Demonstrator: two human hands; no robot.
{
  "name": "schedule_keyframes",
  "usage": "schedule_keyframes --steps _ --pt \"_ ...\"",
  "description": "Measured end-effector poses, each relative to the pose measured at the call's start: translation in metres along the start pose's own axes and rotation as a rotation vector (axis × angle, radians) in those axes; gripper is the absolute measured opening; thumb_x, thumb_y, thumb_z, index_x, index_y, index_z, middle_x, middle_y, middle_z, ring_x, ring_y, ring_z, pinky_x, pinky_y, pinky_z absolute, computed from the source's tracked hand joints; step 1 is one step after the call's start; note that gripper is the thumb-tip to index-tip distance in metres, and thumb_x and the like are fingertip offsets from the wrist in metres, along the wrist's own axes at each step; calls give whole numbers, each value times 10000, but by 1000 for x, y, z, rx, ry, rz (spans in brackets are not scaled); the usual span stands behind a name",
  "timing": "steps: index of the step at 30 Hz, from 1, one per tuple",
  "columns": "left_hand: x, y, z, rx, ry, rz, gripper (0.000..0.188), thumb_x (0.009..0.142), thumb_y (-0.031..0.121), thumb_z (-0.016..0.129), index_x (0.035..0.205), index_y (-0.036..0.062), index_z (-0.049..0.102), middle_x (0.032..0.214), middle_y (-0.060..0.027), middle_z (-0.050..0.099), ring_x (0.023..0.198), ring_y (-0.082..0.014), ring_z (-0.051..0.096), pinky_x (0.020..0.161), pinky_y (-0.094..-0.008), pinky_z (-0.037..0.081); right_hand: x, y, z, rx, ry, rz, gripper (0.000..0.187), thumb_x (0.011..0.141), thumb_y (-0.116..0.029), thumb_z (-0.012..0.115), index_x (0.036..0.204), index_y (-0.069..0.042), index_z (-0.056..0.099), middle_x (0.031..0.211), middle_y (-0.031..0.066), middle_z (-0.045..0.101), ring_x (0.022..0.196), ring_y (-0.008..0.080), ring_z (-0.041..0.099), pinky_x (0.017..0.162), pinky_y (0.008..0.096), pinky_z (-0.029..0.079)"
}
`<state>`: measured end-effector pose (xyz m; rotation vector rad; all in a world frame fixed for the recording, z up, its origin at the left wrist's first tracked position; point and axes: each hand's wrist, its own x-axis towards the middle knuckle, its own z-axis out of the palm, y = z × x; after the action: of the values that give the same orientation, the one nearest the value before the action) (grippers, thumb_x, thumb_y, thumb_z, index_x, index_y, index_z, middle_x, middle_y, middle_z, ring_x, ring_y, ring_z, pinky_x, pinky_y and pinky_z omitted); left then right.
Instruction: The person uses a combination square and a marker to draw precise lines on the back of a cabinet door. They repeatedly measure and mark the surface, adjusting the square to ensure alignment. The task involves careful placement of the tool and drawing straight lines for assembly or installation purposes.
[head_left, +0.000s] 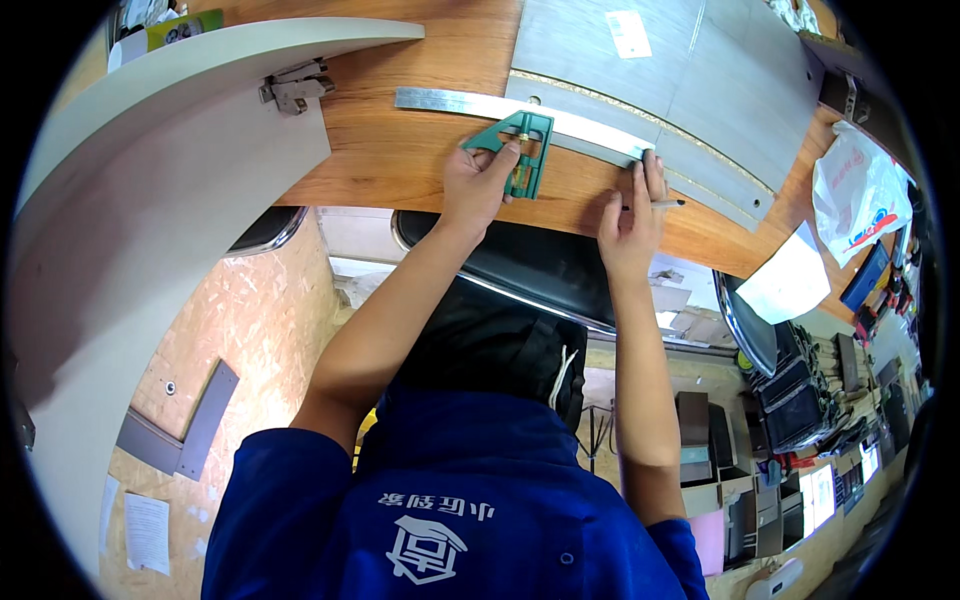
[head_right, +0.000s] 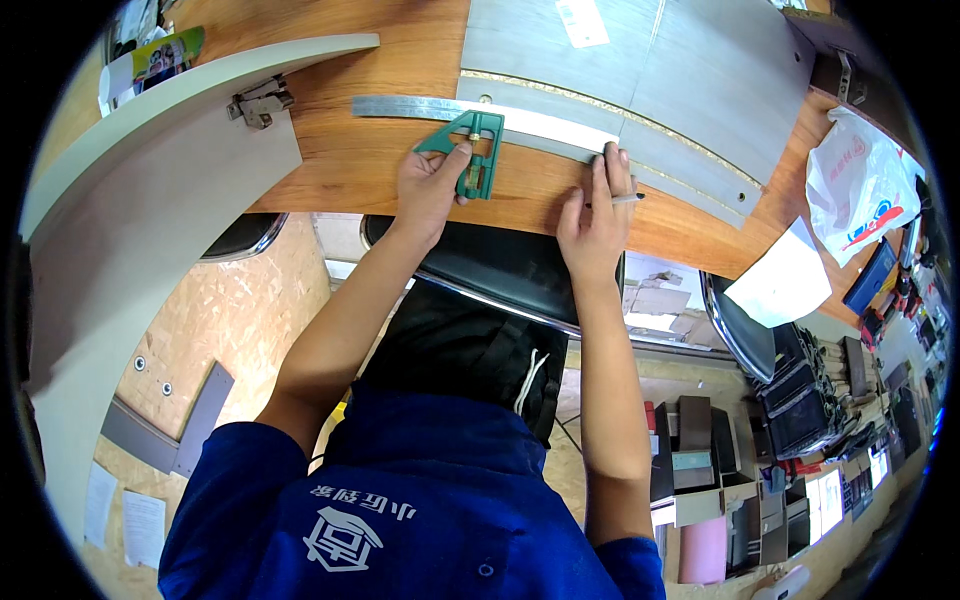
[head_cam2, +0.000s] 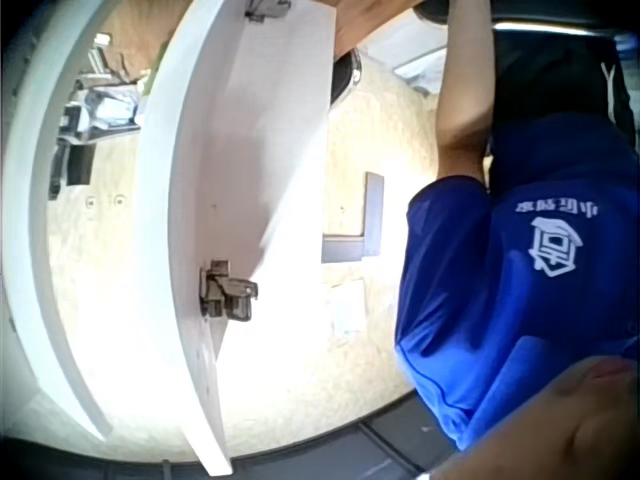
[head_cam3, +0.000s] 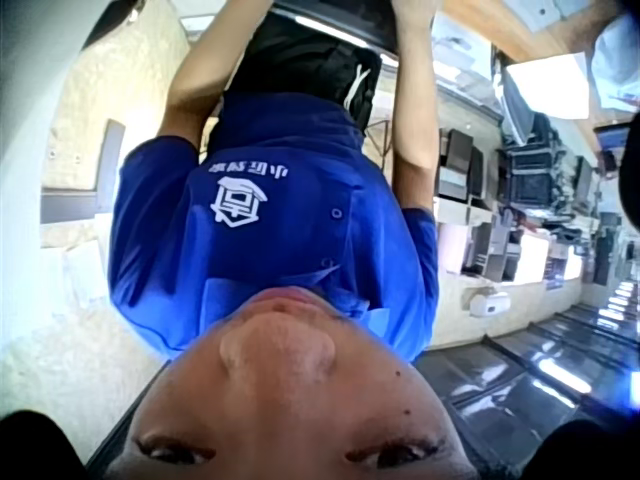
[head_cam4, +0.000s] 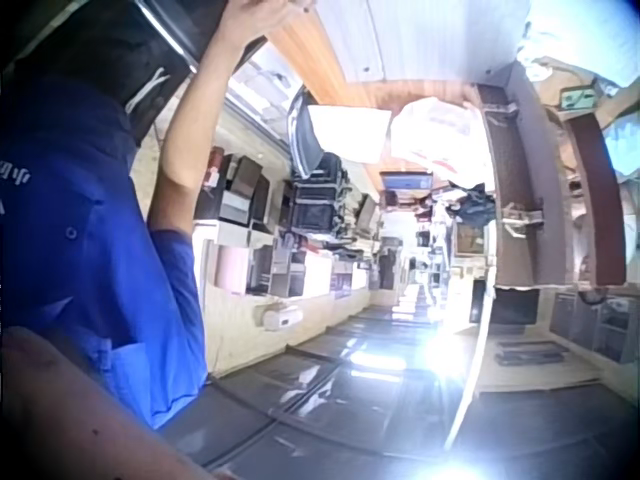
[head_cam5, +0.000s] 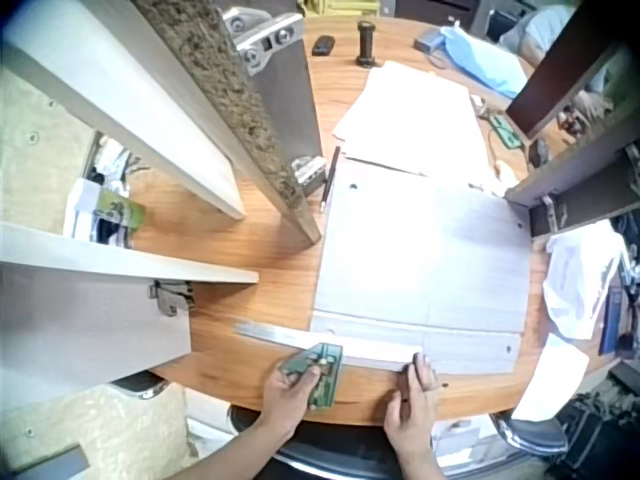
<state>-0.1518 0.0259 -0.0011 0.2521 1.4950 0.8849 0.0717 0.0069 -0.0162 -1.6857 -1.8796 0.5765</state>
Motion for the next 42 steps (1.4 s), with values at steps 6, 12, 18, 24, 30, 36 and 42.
schedule_keyframes --steps 6,12,18,24,30,36,42 --pt "-5 11 2 58 24 -63 183 1015 182 694 1122 41 646 875 -7 718 654 -48 625 471 -207 461 2 -2 1 -11 6 -16 513 868 50 594 1381 41 582 1528 232 520 1457 418 446 1198 525 349" --pt "-6 17 1 123 48 -88 220 988 225 742 1070 57 625 807 -8 691 637 -78 613 492 -251 467 5 -4 -3 -3 13 -27 511 852 51 590 1363 53 585 1505 237 541 1437 426 467 1188 533 364" --pt "-5 16 3 166 82 -95 196 991 200 736 1078 45 653 843 -14 706 641 -66 621 477 -224 462 6 -3 -2 -10 18 -2 470 852 43 587 1321 63 614 1483 238 560 1420 436 483 1181 536 374" --pt "-3 16 0 220 95 -111 286 974 257 763 1091 68 584 861 -5 695 703 -105 645 525 -265 473 6 -3 -2 -3 14 4 480 835 39 589 1314 61 618 1477 235 563 1416 427 490 1179 541 376" --pt "-3 16 6 208 109 -71 291 985 177 738 1159 60 536 923 -38 700 708 -112 650 537 -271 487 8 -12 -11 -21 7 19 532 840 13 597 1369 55 572 1505 234 525 1410 445 480 1185 559 366" --pt "1 -19 -27 78 30 20 267 990 110 719 1164 81 518 1015 -22 675 865 -105 655 664 -290 546 3 -20 -20 244 155 327 607 892 -41 693 1455 74 500 1490 255 542 1290 353 577 1089 371 447" --pt "-102 33 18 -114 -315 -66 250 1022 101 668 1222 91 518 1044 -64 700 881 -174 720 753 -370 636 -23 -52 -96 1379 299 880 535 1001 -102 669 1460 75 460 1333 199 632 1231 298 651 1020 402 547"
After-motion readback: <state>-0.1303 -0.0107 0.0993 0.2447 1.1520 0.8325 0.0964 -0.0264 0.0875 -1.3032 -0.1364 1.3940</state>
